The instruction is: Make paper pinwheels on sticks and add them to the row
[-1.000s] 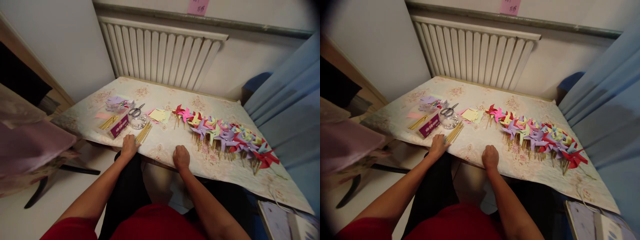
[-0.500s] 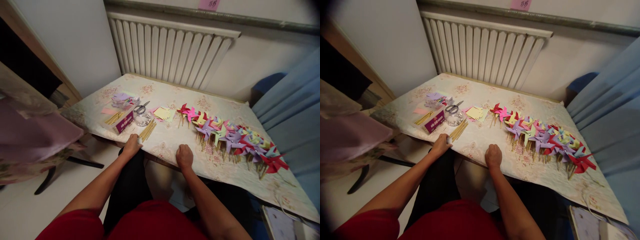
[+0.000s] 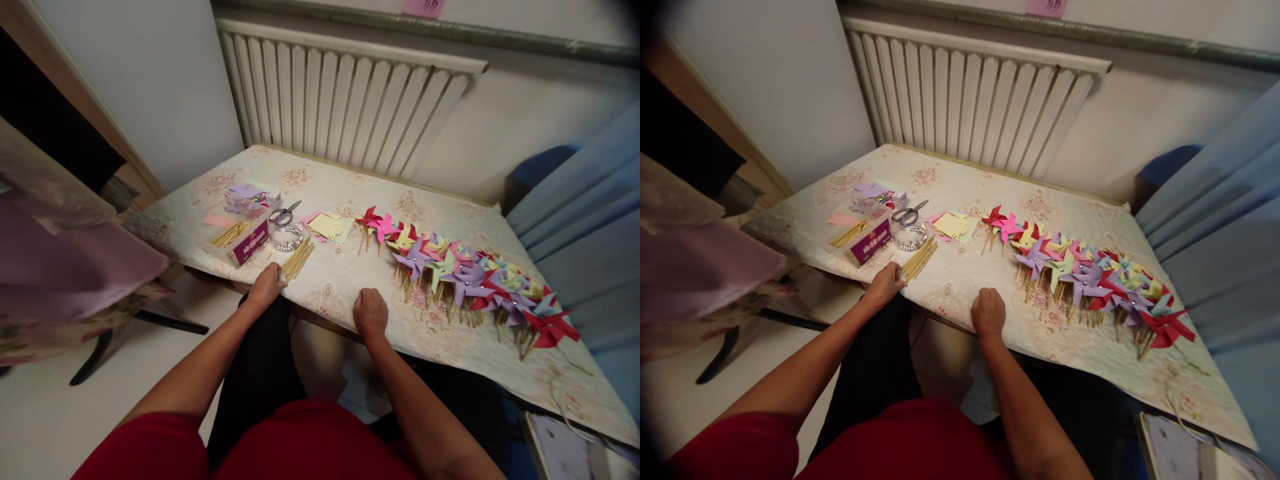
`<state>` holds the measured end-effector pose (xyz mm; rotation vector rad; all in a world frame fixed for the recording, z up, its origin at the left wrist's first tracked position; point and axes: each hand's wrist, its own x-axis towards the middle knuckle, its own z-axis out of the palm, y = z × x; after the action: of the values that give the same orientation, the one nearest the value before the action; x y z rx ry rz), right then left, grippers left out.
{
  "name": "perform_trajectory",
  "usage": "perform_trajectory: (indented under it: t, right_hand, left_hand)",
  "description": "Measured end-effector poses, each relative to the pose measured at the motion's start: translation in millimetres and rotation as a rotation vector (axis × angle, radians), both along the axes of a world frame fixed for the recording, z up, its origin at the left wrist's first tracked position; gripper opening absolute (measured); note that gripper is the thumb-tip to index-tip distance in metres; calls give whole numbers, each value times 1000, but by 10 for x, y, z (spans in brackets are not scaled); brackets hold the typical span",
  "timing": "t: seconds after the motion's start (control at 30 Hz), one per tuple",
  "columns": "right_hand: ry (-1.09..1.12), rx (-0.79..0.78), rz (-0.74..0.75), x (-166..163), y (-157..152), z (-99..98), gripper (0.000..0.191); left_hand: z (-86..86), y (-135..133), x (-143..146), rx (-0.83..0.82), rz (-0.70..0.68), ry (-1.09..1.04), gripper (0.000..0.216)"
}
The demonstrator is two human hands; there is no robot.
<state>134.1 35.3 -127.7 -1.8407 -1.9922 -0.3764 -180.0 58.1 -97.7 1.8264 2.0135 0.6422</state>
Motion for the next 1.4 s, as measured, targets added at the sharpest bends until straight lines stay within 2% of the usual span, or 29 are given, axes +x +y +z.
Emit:
perform_trajectory:
  t: [0.6, 0.9, 1.4]
  right_hand:
    - [17, -24, 1, 0, 1, 4, 11]
    - [23, -27, -3, -7, -2, 15, 10]
    - [37, -33, 1, 1, 1, 12, 9]
  left_hand:
    - [-82, 224, -22, 32, -37, -6, 28]
    - [-49, 204, -23, 55, -69, -13, 27]
    - [-13, 275, -30, -1, -16, 38, 23]
